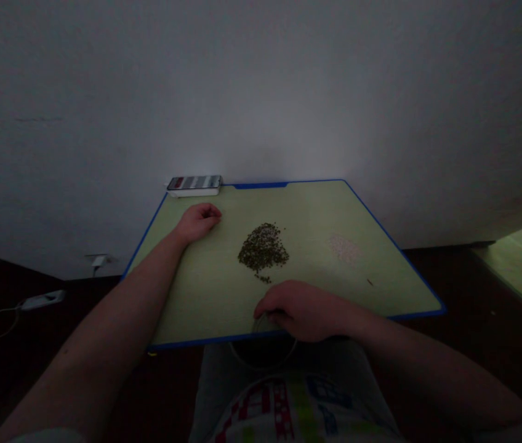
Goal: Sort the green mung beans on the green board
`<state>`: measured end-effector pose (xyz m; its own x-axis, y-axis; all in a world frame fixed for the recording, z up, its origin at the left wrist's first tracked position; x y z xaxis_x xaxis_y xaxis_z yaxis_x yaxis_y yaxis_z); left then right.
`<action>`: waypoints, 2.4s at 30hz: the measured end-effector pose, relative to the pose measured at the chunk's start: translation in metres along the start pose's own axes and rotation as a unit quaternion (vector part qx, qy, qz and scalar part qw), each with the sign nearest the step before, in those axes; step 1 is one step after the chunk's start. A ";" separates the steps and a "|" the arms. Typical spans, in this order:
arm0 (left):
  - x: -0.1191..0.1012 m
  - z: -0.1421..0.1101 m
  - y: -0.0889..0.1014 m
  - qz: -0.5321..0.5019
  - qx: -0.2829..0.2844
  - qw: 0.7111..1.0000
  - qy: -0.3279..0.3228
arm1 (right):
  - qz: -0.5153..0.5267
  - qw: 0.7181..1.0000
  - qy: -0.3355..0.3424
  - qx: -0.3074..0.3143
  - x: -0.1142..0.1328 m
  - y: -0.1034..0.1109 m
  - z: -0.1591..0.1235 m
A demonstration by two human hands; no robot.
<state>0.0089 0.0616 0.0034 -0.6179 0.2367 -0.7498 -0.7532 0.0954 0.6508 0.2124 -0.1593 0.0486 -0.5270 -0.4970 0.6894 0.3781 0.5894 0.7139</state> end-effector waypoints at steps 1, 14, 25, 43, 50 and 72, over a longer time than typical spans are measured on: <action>0.000 0.000 0.000 -0.003 -0.002 1.000 -0.001 | 0.004 1.000 -0.001 -0.011 -0.001 0.004 -0.004; -0.002 0.000 0.000 0.011 0.002 1.000 -0.003 | -0.062 0.969 -0.142 -0.191 -0.063 0.037 -0.029; -0.004 -0.001 0.001 0.023 -0.001 1.000 -0.010 | -0.099 0.952 -0.180 -0.226 -0.058 0.039 -0.031; 0.004 0.001 0.000 0.003 0.000 1.000 -0.004 | -0.096 0.890 -0.283 -0.344 -0.096 0.076 -0.106; 0.002 0.001 -0.002 -0.004 0.000 1.000 -0.012 | -0.043 0.945 -0.178 -0.271 -0.062 0.057 -0.054; -0.005 0.000 -0.001 0.035 0.007 0.999 -0.029 | -0.085 0.966 -0.156 -0.187 -0.049 0.039 -0.023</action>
<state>0.0128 0.0600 0.0069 -0.6548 0.2984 -0.6944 -0.7047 0.0909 0.7036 0.2704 -0.1268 0.0455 -0.7871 -0.3159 0.5298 0.4840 0.2161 0.8479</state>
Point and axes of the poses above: each hand's wrist, its own z-axis towards the middle knuckle, its own y-axis out of the back of the hand, x = y × z, the point moved 6 cm from there along z, towards the middle knuckle, and after that the axes turned 6 degrees about z, right-handed, at the moved point
